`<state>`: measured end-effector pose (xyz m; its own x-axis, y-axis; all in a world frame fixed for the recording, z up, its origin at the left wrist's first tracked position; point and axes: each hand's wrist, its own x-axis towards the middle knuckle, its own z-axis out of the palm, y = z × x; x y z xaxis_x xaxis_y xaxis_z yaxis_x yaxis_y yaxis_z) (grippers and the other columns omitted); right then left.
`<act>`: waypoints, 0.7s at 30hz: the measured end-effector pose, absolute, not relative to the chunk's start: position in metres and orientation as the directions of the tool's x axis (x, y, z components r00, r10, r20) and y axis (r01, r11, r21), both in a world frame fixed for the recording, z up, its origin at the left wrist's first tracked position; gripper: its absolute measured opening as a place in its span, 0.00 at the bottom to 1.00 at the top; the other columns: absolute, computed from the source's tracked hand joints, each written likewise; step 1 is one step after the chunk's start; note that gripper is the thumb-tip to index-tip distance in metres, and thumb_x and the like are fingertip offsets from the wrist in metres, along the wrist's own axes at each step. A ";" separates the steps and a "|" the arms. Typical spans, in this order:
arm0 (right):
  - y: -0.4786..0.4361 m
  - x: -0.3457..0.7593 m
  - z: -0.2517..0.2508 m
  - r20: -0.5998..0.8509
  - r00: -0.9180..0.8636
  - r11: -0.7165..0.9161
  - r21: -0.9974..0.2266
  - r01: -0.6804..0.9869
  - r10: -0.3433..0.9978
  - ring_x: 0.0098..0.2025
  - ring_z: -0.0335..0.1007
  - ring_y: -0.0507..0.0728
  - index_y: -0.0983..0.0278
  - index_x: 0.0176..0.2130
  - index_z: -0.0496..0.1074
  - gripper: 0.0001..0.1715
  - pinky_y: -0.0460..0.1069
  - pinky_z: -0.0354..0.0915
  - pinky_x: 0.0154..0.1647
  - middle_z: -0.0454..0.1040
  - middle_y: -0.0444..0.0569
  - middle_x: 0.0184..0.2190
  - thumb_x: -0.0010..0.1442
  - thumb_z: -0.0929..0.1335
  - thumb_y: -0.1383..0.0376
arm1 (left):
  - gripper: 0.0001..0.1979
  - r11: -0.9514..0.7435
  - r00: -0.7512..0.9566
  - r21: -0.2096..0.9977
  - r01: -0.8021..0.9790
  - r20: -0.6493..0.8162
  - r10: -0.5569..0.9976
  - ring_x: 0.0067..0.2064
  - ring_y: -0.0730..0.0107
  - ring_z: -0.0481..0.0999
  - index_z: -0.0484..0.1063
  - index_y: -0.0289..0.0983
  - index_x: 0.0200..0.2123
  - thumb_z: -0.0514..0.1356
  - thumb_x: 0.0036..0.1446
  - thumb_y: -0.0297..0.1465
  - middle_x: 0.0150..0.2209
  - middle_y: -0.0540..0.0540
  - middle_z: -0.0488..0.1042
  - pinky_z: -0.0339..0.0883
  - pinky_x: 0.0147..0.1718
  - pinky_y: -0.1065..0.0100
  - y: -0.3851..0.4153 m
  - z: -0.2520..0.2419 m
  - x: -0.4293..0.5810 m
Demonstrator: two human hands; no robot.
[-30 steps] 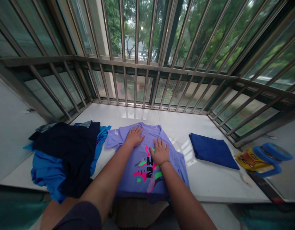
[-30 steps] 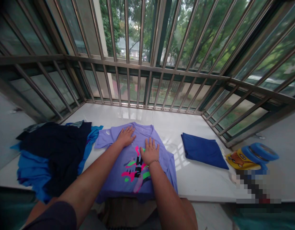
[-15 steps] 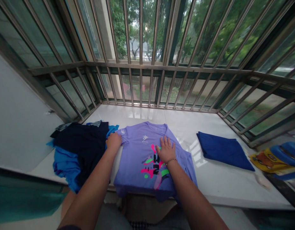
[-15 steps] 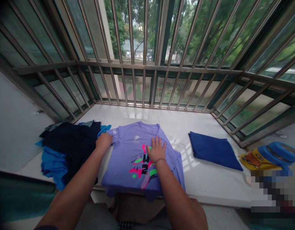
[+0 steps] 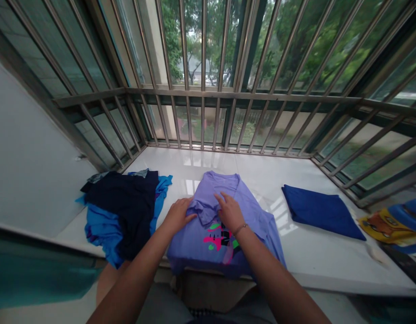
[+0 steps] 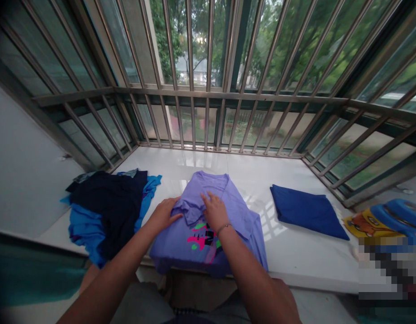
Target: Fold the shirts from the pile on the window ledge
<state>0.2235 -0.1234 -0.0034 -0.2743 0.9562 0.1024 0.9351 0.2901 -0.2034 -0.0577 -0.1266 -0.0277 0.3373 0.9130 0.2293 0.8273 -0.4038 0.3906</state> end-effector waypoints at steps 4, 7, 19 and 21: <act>-0.117 0.208 -0.001 0.128 -0.357 0.379 -0.290 0.879 0.925 0.56 0.73 0.62 0.57 0.52 0.81 0.16 0.54 0.67 0.59 0.80 0.53 0.53 0.72 0.66 0.69 | 0.21 -0.370 0.315 0.410 0.833 0.199 0.928 0.57 0.52 0.78 0.76 0.43 0.62 0.65 0.66 0.29 0.54 0.40 0.80 0.71 0.58 0.54 -0.115 -0.034 -0.065; -0.110 0.209 -0.007 0.254 -0.275 0.366 -0.453 0.813 0.927 0.55 0.74 0.61 0.60 0.52 0.79 0.18 0.53 0.68 0.61 0.81 0.53 0.49 0.70 0.65 0.72 | 0.18 -0.336 0.266 0.501 0.798 0.208 0.941 0.52 0.57 0.79 0.82 0.42 0.52 0.61 0.62 0.22 0.48 0.42 0.81 0.72 0.54 0.59 -0.103 -0.034 -0.072; -0.115 0.243 -0.001 0.019 -0.458 0.365 -0.636 0.680 0.889 0.49 0.81 0.56 0.60 0.50 0.82 0.23 0.50 0.71 0.55 0.85 0.48 0.46 0.63 0.64 0.76 | 0.18 -0.248 0.152 0.589 0.770 0.208 0.966 0.49 0.60 0.81 0.87 0.43 0.46 0.57 0.62 0.25 0.46 0.43 0.82 0.75 0.52 0.59 -0.098 -0.050 -0.113; -0.113 0.236 0.008 0.001 -0.325 0.265 -0.581 0.769 0.946 0.48 0.81 0.57 0.61 0.51 0.81 0.18 0.51 0.71 0.54 0.85 0.51 0.45 0.70 0.65 0.71 | 0.20 -0.256 0.136 0.587 0.768 0.241 0.961 0.51 0.59 0.81 0.86 0.42 0.47 0.56 0.61 0.24 0.47 0.43 0.82 0.75 0.54 0.58 -0.099 -0.048 -0.110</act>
<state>0.2365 -0.1127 0.0082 -0.3251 0.9457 0.0014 0.7695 0.2654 -0.5809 -0.1102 -0.0993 -0.0483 0.1361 0.9608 0.2414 0.7679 -0.2563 0.5871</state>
